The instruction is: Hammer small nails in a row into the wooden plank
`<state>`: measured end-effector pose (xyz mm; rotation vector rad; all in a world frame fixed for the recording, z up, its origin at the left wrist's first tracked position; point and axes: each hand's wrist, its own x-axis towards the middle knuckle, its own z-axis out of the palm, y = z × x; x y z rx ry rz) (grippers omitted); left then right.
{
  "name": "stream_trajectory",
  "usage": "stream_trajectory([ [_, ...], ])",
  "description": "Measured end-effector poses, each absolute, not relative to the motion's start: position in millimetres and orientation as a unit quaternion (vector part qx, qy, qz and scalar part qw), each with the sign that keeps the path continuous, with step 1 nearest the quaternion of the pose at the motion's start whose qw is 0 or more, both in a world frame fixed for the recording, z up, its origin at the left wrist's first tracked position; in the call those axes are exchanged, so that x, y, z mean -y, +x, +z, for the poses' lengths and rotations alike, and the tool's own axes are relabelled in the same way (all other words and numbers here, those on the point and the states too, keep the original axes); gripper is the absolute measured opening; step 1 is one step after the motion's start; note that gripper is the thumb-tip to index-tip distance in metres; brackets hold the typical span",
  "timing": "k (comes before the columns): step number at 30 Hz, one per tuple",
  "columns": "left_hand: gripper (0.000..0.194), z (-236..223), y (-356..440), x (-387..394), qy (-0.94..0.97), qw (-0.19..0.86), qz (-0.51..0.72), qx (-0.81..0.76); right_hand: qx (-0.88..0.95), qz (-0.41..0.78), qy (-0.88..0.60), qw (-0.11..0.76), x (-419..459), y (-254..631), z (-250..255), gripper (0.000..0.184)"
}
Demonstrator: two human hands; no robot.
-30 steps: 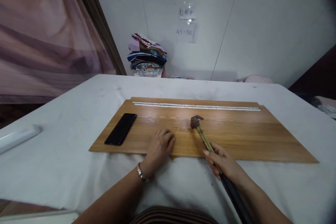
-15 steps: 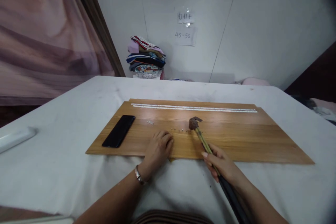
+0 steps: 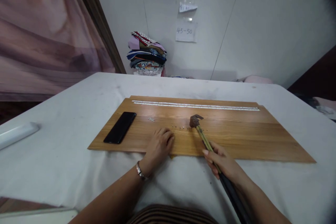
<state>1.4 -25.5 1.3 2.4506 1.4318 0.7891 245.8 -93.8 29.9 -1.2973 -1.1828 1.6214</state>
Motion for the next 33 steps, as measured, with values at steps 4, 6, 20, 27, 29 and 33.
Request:
stream_trajectory([
  [4, 0.016, 2.6, 1.4, 25.8, 0.828, 0.097, 0.268, -0.482, 0.459, 0.635, -0.505, 0.361, 93.7, 245.4, 30.5, 0.03],
  [6, 0.015, 3.3, 1.1, 26.0, 0.829, 0.096, 0.267, -0.481, 0.461, 0.637, -0.502, 0.362, 92.9, 245.4, 30.2, 0.031],
  [20, 0.016, 2.0, 1.3, 26.3, 0.83, 0.098, 0.261, -0.484, 0.465, 0.633, -0.501, 0.364, 93.8, 245.3, 30.9, 0.035],
  [27, 0.017, 2.3, 0.5, 25.8, 0.831, 0.099, 0.262, -0.481, 0.473, 0.626, -0.501, 0.365, 93.8, 246.7, 31.3, 0.033],
  [29, 0.017, 1.7, 0.5, 25.4, 0.831, 0.099, 0.263, -0.481, 0.471, 0.628, -0.503, 0.361, 94.7, 246.6, 32.2, 0.032],
  [33, 0.018, 2.8, 0.8, 25.9, 0.83, 0.099, 0.263, -0.482, 0.464, 0.634, -0.506, 0.356, 94.8, 245.7, 31.6, 0.033],
])
